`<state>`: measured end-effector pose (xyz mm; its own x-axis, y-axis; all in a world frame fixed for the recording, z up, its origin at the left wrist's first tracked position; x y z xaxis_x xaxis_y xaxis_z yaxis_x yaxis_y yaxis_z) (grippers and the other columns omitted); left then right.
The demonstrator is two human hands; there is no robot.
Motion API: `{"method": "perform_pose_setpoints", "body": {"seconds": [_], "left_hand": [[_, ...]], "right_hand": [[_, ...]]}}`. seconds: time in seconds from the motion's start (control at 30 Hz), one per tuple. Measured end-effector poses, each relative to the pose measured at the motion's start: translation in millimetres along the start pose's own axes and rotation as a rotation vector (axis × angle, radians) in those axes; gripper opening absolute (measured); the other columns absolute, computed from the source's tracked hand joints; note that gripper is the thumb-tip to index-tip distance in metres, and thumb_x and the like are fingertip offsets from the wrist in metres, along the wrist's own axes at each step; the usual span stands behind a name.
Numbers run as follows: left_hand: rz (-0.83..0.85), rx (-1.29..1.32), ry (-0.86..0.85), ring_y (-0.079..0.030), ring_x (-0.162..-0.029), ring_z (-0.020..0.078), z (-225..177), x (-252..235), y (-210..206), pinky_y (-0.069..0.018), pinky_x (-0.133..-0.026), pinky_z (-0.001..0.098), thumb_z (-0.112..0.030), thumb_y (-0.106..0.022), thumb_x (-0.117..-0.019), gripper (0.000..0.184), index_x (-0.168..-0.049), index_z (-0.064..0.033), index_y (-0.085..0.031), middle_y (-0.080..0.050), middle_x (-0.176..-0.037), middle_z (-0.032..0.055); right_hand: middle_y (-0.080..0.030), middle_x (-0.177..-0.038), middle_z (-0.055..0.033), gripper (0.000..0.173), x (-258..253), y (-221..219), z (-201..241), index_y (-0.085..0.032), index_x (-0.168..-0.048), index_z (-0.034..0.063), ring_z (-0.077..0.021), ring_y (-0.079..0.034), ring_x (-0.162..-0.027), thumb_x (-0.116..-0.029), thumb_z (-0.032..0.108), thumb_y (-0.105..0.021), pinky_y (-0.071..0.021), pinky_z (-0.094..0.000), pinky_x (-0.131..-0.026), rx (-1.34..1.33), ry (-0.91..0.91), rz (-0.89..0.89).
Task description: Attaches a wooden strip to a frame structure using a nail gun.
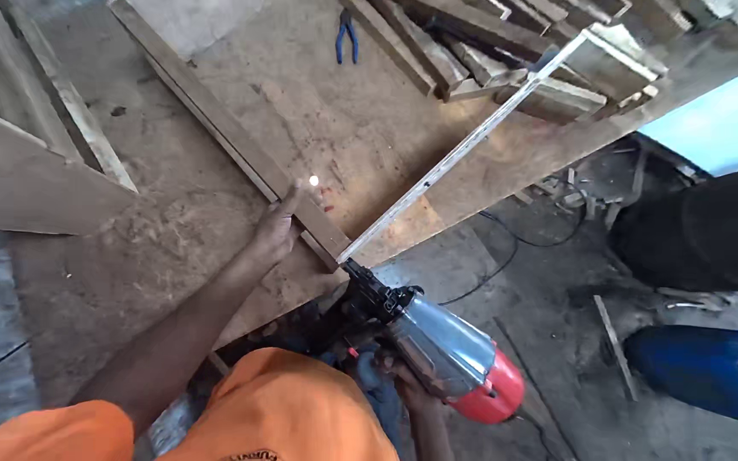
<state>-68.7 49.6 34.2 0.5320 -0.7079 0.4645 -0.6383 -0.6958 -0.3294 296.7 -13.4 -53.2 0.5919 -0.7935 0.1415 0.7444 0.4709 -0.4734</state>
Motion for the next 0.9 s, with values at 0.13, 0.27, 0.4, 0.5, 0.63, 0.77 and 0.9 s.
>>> {"method": "perform_pose_setpoints", "body": {"seconds": [0.13, 0.27, 0.4, 0.5, 0.63, 0.77, 0.9], "left_hand": [[0.004, -0.055, 0.01, -0.069, -0.111, 0.0252, 1.7, -0.1, 1.3, -0.0568, -0.098, 0.0446, -0.047, -0.052, -0.1053, 0.052, -0.134, -0.004, -0.058, -0.071, -0.119, 0.0109], [-0.01, -0.114, 0.008, -0.068, -0.113, 0.0241, 2.1, 1.4, 0.3, -0.0558, -0.1, 0.0439, -0.049, -0.052, -0.1047, 0.054, -0.134, -0.0044, -0.059, -0.071, -0.12, 0.0092], [0.006, -0.153, -0.013, -0.067, -0.116, 0.023, -1.5, -3.0, 3.3, -0.0539, -0.103, 0.0427, -0.048, -0.05, -0.1057, 0.054, -0.135, -0.0039, -0.059, -0.071, -0.122, 0.0092], [0.026, -0.203, -0.001, -0.067, -0.116, 0.0228, -6.5, -2.8, 8.5, -0.0542, -0.102, 0.043, -0.052, -0.047, -0.1056, 0.056, -0.136, -0.0057, -0.058, -0.071, -0.123, 0.0089], [0.043, -0.141, 0.076, -0.066, -0.117, 0.0259, -4.0, -0.9, 7.5, -0.0553, -0.1, 0.048, -0.06, -0.043, -0.1039, 0.062, -0.138, -0.0107, -0.058, -0.07, -0.126, 0.0081], [0.058, -0.106, 0.15, -0.066, -0.117, 0.0285, 4.6, 5.3, -0.2, -0.055, -0.099, 0.0513, -0.069, -0.036, -0.1012, 0.072, -0.144, -0.0132, -0.052, -0.069, -0.128, 0.0094], [0.082, -0.165, 0.0, -0.068, -0.112, 0.0256, 2.2, -1.8, -0.7, -0.0564, -0.098, 0.0473, -0.058, -0.034, -0.1068, 0.064, -0.14, -0.0082, -0.056, -0.071, -0.121, 0.0092]], "right_hand": [[-0.074, -0.089, 0.0015, 0.019, -3.7, -1.4, 0.3, -0.077, -0.105, 0.0179, -0.0103, -0.069, -0.081, -0.0879, 0.026, -0.079, -0.0589, -0.0325, -0.078, -0.03, -0.008, 0.025], [-0.074, -0.089, 0.0021, 0.02, -4.2, -3.7, -4.3, -0.076, -0.105, 0.0179, -0.01, -0.069, -0.082, -0.0885, 0.028, -0.078, -0.0589, -0.0324, -0.079, -0.005, -0.02, 0.018], [-0.073, -0.09, 0.0036, 0.023, -6.3, -7.6, -3.0, -0.075, -0.108, 0.0178, -0.008, -0.068, -0.081, -0.0898, 0.031, -0.077, -0.0581, -0.0296, -0.077, -0.017, -0.034, 0.044], [-0.073, -0.089, 0.0048, 0.024, 4.3, -1.7, -1.3, -0.076, -0.107, 0.019, -0.0064, -0.067, -0.08, -0.0885, 0.034, -0.078, -0.0579, -0.0281, -0.076, -0.045, -0.08, 0.047], [-0.073, -0.091, 0.0024, 0.032, 13.0, 6.1, 1.4, -0.074, -0.114, 0.0142, -0.0078, -0.067, -0.08, -0.0874, 0.031, -0.08, -0.0578, -0.0291, -0.077, -0.031, -0.108, 0.006], [-0.074, -0.094, 0.0026, 0.032, 12.6, 7.0, 13.6, -0.074, -0.116, 0.0161, -0.0083, -0.069, -0.083, -0.0874, 0.028, -0.08, -0.0591, -0.0299, -0.079, 0.045, -0.075, -0.044], [-0.074, -0.091, 0.0023, 0.024, 2.5, 13.0, 16.6, -0.076, -0.11, 0.0181, -0.0089, -0.069, -0.081, -0.0871, 0.026, -0.079, -0.0592, -0.0315, -0.077, 0.063, -0.042, -0.05]]}}
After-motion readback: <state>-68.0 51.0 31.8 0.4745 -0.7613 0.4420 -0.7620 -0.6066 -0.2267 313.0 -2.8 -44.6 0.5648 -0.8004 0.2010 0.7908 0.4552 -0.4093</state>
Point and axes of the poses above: each hand's wrist, its own x-axis away from the middle knuckle, its own y-axis out of the back of the hand, z = x × y, the point moved 5 cm from there along -x, towards the middle knuckle
